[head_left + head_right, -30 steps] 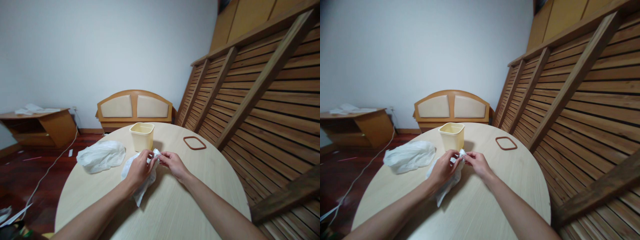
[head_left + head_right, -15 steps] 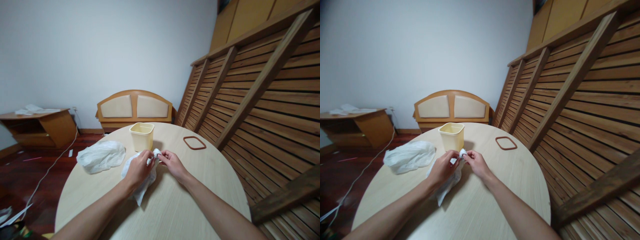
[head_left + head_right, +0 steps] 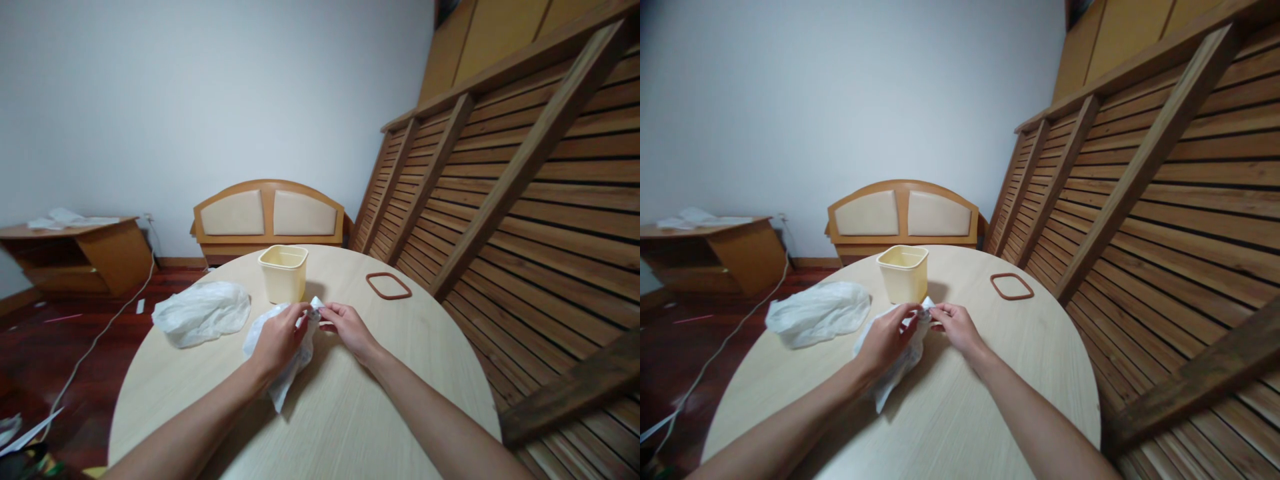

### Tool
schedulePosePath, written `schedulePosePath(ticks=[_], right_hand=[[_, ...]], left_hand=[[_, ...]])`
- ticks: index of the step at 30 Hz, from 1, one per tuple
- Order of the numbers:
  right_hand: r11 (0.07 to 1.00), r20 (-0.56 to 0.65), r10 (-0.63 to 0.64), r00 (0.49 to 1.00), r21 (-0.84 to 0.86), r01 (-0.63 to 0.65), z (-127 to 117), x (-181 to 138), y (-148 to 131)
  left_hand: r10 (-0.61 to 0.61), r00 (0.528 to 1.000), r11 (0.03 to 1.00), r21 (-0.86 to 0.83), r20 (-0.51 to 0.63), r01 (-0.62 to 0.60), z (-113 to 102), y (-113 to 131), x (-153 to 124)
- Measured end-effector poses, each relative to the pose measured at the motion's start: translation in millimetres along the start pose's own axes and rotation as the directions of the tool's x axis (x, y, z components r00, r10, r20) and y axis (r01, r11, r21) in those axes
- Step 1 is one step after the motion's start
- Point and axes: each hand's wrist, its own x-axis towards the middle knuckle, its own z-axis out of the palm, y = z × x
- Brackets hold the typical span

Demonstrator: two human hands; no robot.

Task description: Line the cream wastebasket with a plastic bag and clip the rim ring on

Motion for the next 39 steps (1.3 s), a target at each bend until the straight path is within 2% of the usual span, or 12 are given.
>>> schedulePosePath(ticks=[5,11,17,24,31,39], right_hand=[[0.999,0.022,-0.019,1.0,-0.046,0.02,-1,-2,-3],[0.991,0.091,-0.085,0.992,-0.091,0.093,0,-2,-3],[0.997,0.008,-0.072,0.997,0.02,0.072,0,-1,-3],[0.998,-0.052,-0.066,0.997,-0.016,0.065,-1,2,-1],[0.98,-0.016,-0.188,0.982,-0.073,0.186,0,-1,-2],[0.978,-0.141,-0.205,0.969,-0.076,0.196,3,-1,-2]], left_hand=[[0.063,0.998,0.997,-0.046,0.009,-0.062,-1,1,-2],[-0.02,1.0,0.996,-0.09,0.013,0.021,0,-3,-2],[-0.098,0.995,0.989,-0.106,0.034,0.101,0,-2,0],[-0.149,0.987,0.949,-0.275,0.053,0.158,-5,11,3],[-0.234,0.971,0.867,-0.445,0.035,0.225,-6,9,9],[-0.217,0.976,0.884,-0.418,0.031,0.21,-5,11,7]])
